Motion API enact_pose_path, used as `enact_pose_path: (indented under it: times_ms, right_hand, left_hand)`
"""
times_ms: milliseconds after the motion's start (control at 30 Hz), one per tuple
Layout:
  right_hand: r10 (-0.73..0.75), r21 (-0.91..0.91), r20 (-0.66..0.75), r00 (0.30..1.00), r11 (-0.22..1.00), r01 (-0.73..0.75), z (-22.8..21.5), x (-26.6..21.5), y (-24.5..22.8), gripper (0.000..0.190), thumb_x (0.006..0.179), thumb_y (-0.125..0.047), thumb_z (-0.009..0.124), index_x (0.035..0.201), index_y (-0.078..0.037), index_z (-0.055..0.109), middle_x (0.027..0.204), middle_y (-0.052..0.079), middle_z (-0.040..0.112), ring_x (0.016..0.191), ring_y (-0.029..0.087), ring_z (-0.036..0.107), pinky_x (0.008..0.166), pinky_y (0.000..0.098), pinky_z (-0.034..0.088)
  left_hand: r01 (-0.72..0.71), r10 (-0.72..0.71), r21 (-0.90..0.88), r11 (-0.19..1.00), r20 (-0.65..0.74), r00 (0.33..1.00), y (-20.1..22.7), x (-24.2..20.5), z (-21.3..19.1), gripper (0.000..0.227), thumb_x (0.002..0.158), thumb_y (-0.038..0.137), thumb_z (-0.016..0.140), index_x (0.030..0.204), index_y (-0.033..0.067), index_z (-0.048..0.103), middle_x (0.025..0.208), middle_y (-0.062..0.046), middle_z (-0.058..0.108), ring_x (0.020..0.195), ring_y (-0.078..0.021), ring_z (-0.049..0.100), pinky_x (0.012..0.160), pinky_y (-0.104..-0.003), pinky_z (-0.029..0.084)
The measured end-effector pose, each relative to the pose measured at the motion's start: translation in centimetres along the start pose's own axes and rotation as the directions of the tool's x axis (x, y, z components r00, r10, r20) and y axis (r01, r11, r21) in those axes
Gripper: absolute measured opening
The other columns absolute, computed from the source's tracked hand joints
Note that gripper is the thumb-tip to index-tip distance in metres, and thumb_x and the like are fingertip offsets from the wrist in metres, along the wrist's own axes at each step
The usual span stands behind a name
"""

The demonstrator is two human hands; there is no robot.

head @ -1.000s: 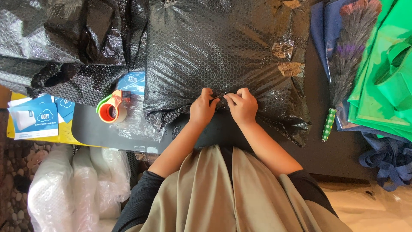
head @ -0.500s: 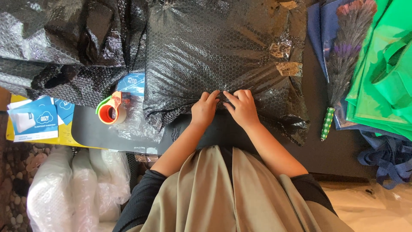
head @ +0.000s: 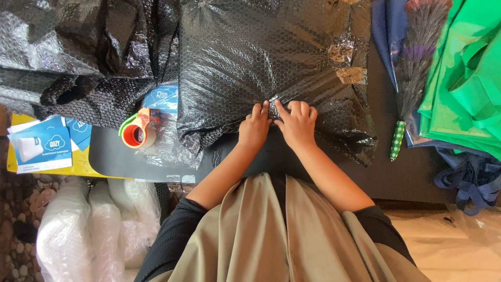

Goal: The person uses a feather duster to wipe the surface of a black bubble wrap package, a blue tote bag, and a white pillow. The person flips the items over to dust both sides and then places them back on the table.

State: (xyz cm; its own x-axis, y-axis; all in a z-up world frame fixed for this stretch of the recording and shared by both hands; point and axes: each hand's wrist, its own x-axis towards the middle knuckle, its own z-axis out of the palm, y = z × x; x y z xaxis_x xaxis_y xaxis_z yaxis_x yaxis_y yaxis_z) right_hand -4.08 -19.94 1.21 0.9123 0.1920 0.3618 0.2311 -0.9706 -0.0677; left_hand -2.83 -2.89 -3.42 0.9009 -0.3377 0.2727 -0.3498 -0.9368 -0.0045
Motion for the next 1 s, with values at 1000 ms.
enact_pose_path:
  times_ms: [1000]
  right_hand:
    - [-0.011, 0.313, 0.201, 0.98, 0.948, -0.054, -7.1, 3.6, -8.6, 0.062, 0.074, -0.027, 0.086, 0.132, -0.013, 0.067, 0.107, 0.015, 0.064, 0.109, 0.04, 0.059, 0.091, 0.0546, 0.042]
  left_hand:
    - [0.117, -0.218, -0.608, 0.785, -0.096, 0.971, -21.3, -15.1, -5.0, 0.04, 0.081, -0.01, 0.067, 0.112, 0.0124, 0.075, 0.113, -0.008, 0.067, 0.117, -0.0347, 0.061, 0.107, -0.048, 0.046]
